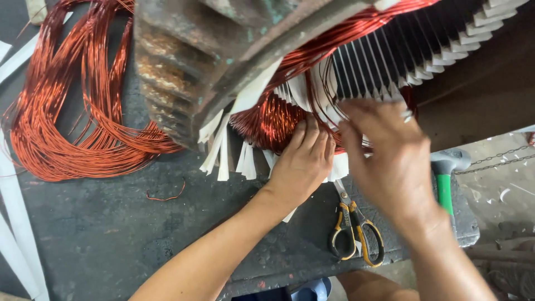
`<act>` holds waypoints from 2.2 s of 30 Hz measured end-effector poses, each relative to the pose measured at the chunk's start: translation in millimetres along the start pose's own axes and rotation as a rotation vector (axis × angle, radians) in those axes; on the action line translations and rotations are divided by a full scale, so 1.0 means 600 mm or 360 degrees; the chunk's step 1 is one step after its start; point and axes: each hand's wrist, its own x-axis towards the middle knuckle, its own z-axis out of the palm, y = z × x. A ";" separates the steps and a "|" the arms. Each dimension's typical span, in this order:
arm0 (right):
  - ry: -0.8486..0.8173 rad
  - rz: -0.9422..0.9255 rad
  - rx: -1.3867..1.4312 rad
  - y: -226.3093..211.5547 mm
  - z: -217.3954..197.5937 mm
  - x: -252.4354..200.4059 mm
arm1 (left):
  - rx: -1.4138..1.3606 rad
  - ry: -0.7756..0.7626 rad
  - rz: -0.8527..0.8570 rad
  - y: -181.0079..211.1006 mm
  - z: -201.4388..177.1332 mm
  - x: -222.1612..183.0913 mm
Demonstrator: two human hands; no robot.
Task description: Repairing an electric motor by manually inserting copper wire coils into stator slots and securing them with insulation strips and a mallet.
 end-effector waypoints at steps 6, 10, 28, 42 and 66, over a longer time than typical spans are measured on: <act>-0.0175 -0.0073 0.0300 0.086 0.013 0.095 | -0.0044 -0.0155 0.0042 -0.008 -0.016 0.002; -0.0339 0.0308 0.0337 0.050 0.040 0.108 | -0.0051 -0.0141 0.0061 -0.010 -0.011 0.000; -0.0356 0.0468 0.0245 0.057 -0.018 0.013 | 0.0025 -0.0221 0.0055 -0.004 -0.009 -0.003; -0.0319 0.0326 0.0220 0.058 0.068 -0.034 | -0.0102 0.0184 0.0036 -0.002 -0.013 0.005; 0.0001 0.0272 -0.0202 0.052 0.118 -0.079 | -0.0312 0.0078 -0.0079 0.011 -0.009 0.004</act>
